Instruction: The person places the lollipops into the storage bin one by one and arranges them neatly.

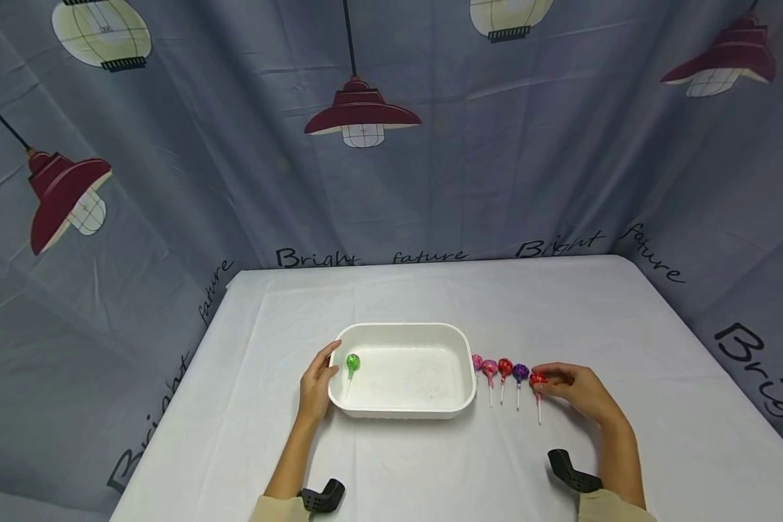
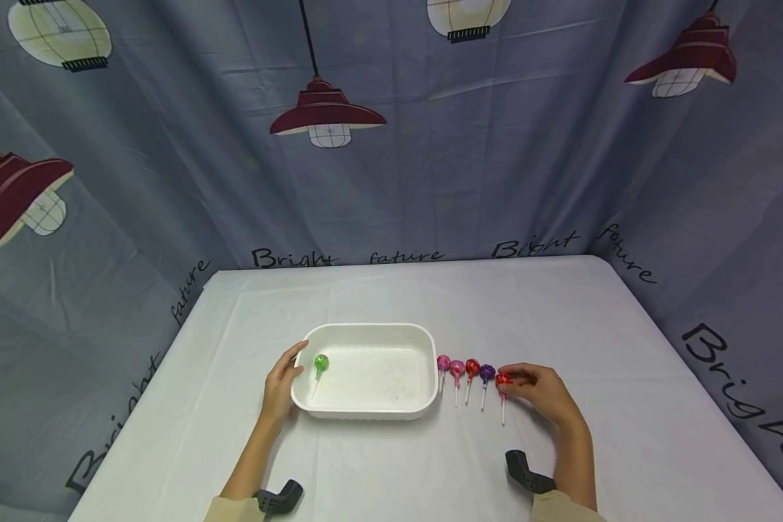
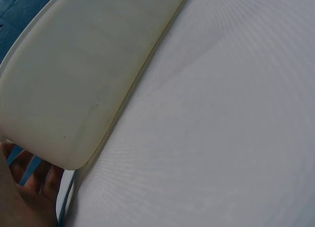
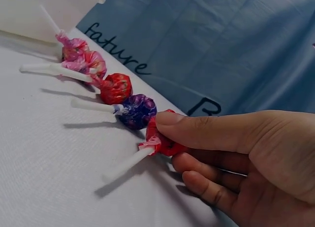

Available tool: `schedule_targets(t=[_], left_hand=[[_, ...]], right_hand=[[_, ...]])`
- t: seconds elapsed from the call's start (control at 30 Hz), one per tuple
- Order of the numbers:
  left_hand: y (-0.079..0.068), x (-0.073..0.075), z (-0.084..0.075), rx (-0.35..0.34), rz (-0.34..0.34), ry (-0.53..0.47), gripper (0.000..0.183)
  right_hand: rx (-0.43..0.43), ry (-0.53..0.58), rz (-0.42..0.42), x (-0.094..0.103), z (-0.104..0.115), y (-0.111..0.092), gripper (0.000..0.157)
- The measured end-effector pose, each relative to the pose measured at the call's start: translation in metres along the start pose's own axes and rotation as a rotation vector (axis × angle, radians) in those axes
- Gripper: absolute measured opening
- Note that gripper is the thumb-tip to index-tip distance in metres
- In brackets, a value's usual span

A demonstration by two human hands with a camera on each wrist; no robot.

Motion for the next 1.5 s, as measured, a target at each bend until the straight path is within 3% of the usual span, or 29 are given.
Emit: schedule_targets(t=[0.17,0.63,1.1,1.27,1.5], left_hand=[[-0.001,0.000,0.000,-0.001,-0.003,0.005,0.044],[0.000,-0.001,0.003,0.003,0.007,-0.018,0.044],[0.000,0.001,0.003,-0.003,-0.001,-0.010,0.044],[0.000,0.001,0.005,-0.006,0.002,-0.018,0.043],[0.000,0.001,0.006,-0.009,0.003,-0.025,0.043]], right_hand=[[-0.014,0.000,0.024,0.000,0.003,-0.002,0.047],[0.067,0.058,0.025,0.005,0.015,-0.006,0.045],[0.182,0.078,0.003,0.013,0.045,-0.003,0.044],[0.207,0.079,0.013,0.019,0.049,0.005,0.039],[0.215,0.104,0.037,0.023,0.072,0.009,0.045]])
Point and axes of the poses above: each hand's wrist, its own y-axis towards the middle knuckle, its own x-axis out of the back of the hand, z = x × y, the point moved 5 cm from there along y, towards the middle knuckle, and after that the axes turned 15 degrees about z, right-handed, at the moved point
